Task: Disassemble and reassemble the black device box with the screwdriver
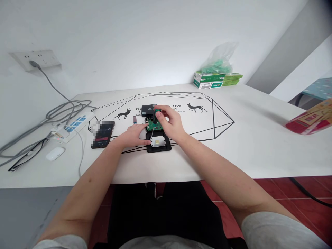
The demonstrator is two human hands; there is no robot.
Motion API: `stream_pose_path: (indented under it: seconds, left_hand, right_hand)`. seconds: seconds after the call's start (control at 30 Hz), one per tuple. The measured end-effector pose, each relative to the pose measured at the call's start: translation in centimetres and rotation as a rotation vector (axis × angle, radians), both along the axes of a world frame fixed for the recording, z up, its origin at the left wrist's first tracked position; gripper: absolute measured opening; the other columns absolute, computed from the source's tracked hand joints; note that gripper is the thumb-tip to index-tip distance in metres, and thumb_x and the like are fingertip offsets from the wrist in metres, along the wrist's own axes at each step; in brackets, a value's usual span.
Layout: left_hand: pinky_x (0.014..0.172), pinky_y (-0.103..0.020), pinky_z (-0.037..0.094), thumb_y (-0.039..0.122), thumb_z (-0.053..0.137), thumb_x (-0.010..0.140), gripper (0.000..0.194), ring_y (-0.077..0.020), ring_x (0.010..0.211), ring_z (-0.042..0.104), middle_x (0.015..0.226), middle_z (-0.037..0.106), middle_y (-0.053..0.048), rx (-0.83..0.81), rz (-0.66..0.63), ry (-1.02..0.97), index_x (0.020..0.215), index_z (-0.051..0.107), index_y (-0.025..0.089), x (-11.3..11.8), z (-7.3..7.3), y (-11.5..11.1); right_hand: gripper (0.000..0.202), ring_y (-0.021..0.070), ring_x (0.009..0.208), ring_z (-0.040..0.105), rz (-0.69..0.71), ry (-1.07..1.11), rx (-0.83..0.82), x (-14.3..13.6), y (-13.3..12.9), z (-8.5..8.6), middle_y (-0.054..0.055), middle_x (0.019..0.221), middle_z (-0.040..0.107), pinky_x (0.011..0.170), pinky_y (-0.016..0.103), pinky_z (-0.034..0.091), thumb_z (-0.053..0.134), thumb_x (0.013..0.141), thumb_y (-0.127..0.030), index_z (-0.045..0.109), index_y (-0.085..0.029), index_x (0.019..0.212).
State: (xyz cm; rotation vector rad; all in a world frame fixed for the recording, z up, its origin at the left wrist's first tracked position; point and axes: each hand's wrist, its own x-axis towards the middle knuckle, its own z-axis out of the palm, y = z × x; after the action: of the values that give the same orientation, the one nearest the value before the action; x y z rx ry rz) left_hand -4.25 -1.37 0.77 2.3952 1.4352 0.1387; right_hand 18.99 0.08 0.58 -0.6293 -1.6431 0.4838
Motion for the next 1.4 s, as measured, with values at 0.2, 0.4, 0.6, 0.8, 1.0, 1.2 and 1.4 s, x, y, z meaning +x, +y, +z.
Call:
stream_pose_path:
  seconds: [0.2, 0.4, 0.6, 0.8, 1.0, 1.2, 1.4]
  left_hand:
    - [0.128, -0.059, 0.039, 0.076, 0.071, 0.087, 0.102, -0.047, 0.159, 0.045, 0.172, 0.053, -0.015, -0.001, -0.001, -0.005, 0.172, 0.043, 0.026, 0.0, 0.1, -0.2]
    - [0.129, -0.058, 0.038, 0.077, 0.07, 0.087, 0.103, -0.0461, 0.161, 0.043, 0.173, 0.052, -0.014, 0.002, -0.001, 0.001, 0.173, 0.042, 0.026, 0.0, 0.1, -0.1]
    - [0.129, -0.058, 0.038, 0.075, 0.071, 0.086, 0.103, -0.0469, 0.162, 0.041, 0.174, 0.051, -0.015, -0.001, 0.004, 0.001, 0.172, 0.043, 0.024, 0.0, 0.0, -0.1]
    - [0.128, -0.057, 0.04, 0.076, 0.071, 0.087, 0.105, -0.0457, 0.159, 0.045, 0.172, 0.052, -0.017, 0.001, -0.004, 0.01, 0.173, 0.041, 0.023, 0.0, -0.2, 0.0]
    - [0.128, -0.057, 0.039, 0.074, 0.072, 0.089, 0.102, -0.0458, 0.158, 0.046, 0.172, 0.052, -0.017, 0.006, -0.005, -0.002, 0.172, 0.043, 0.023, -0.1, -0.3, 0.1]
    - [0.125, -0.058, 0.041, 0.072, 0.074, 0.089, 0.099, -0.0464, 0.154, 0.049, 0.167, 0.056, -0.018, 0.009, -0.019, -0.017, 0.17, 0.045, 0.022, -0.2, -0.5, 0.3]
    - [0.124, -0.058, 0.042, 0.072, 0.074, 0.088, 0.098, -0.0476, 0.153, 0.05, 0.167, 0.057, -0.016, 0.028, -0.017, -0.021, 0.168, 0.047, 0.023, -0.2, -0.6, 0.3]
  right_hand:
    - [0.037, 0.0256, 0.112, 0.069, 0.049, -0.068, 0.082, 0.6, 0.4, -0.1, 0.007, 0.117, 0.074, 0.106, 0.053, 0.058, 0.05, 0.113, -0.044, 0.078, -0.035, 0.136]
    - [0.037, 0.0244, 0.105, 0.067, 0.009, -0.058, 0.072, 0.7, 0.8, -0.3, 0.007, 0.107, 0.07, 0.102, 0.052, 0.06, 0.048, 0.113, -0.039, 0.078, -0.033, 0.135]
    - [0.032, 0.0228, 0.108, 0.071, 0.077, 0.059, -0.016, 0.0, 0.7, -0.5, 0.01, 0.136, 0.065, 0.093, 0.047, 0.066, 0.069, 0.103, -0.054, 0.071, -0.032, 0.126]
    - [0.035, 0.0204, 0.105, 0.076, 0.221, 0.147, -0.192, -0.9, 0.1, -0.8, 0.008, 0.135, 0.075, 0.091, 0.043, 0.066, 0.074, 0.1, -0.053, 0.058, -0.03, 0.121]
    - [0.03, 0.022, 0.105, 0.075, 0.145, 0.082, -0.098, -0.4, -0.1, -0.5, 0.007, 0.127, 0.08, 0.09, 0.044, 0.064, 0.071, 0.102, -0.049, 0.072, -0.03, 0.125]
    - [0.03, 0.0237, 0.108, 0.073, 0.115, -0.027, -0.015, 0.1, 0.2, -0.1, 0.007, 0.126, 0.081, 0.096, 0.046, 0.062, 0.058, 0.109, -0.046, 0.076, -0.03, 0.127]
    - [0.031, 0.0202, 0.091, 0.064, 0.091, -0.04, -0.023, -0.1, 0.6, 0.0, 0.005, 0.113, 0.075, 0.089, 0.042, 0.06, 0.07, 0.103, -0.051, 0.075, -0.031, 0.127]
